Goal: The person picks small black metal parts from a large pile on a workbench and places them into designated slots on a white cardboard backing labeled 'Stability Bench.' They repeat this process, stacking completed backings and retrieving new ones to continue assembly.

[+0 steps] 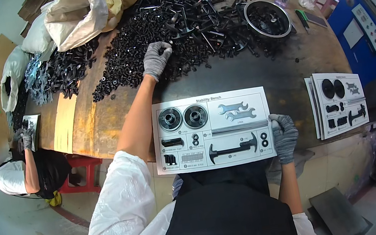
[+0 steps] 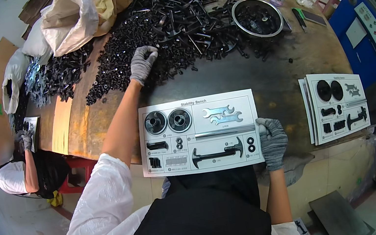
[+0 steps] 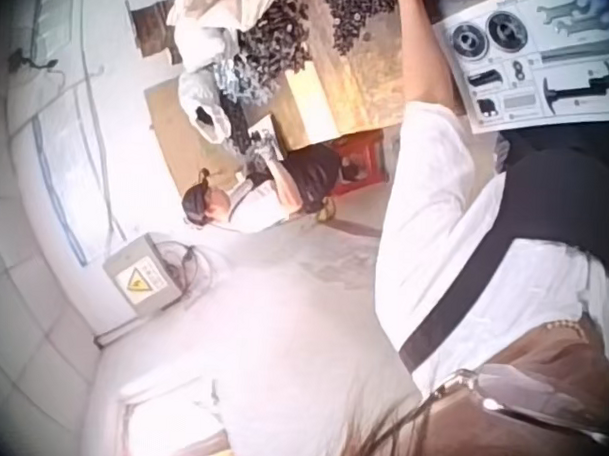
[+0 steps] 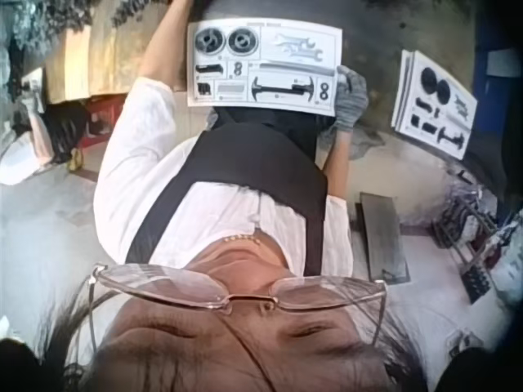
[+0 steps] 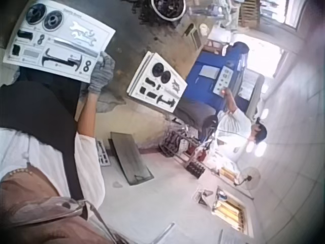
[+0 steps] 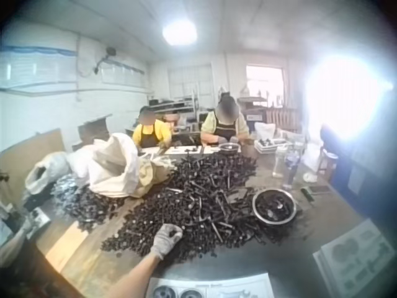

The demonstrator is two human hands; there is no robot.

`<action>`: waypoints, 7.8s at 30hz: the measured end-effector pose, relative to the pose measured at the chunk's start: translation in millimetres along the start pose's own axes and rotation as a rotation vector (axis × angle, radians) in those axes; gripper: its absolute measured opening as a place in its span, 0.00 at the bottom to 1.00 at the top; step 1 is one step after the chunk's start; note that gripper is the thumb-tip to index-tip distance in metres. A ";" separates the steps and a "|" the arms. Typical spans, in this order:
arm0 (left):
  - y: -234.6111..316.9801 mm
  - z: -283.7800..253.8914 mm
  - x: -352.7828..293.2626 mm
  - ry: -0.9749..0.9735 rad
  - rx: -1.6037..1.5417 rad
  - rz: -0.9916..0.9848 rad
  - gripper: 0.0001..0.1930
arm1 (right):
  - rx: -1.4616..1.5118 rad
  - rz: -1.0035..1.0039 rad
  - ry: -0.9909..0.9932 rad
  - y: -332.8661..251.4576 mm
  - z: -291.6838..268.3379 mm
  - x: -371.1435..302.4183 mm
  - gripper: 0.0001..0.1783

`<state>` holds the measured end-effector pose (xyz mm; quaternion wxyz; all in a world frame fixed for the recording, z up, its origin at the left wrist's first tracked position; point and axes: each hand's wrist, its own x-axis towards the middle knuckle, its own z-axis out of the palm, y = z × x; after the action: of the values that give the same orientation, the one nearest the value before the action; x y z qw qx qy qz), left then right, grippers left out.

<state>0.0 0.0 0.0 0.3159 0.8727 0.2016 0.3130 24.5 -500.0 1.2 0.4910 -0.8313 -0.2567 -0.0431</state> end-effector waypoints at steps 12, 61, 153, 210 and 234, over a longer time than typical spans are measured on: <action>49.3 -15.9 -56.8 -0.314 0.293 0.451 0.17 | 0.055 -0.256 -0.512 -112.5 84.8 74.3 0.14; 139.9 -106.2 -310.1 -0.294 0.256 0.151 0.10 | -0.249 -0.264 -0.793 -153.0 125.3 -60.9 0.11; 38.4 -73.0 -137.3 -0.292 0.152 0.129 0.11 | -0.478 -0.446 -0.386 -126.2 216.9 91.8 0.12; 154.6 -100.6 -291.9 -0.176 0.264 0.053 0.15 | -0.165 -0.142 -0.512 -99.9 215.6 119.8 0.12; 160.0 -90.2 -290.3 -0.313 0.263 0.019 0.23 | 0.019 -0.198 -1.196 -147.4 101.4 -1.9 0.13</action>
<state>-245.9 -236.3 41.3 0.2237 0.9463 0.1809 0.1474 -64.5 -358.8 65.6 0.2626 -0.6791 -0.5646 0.3887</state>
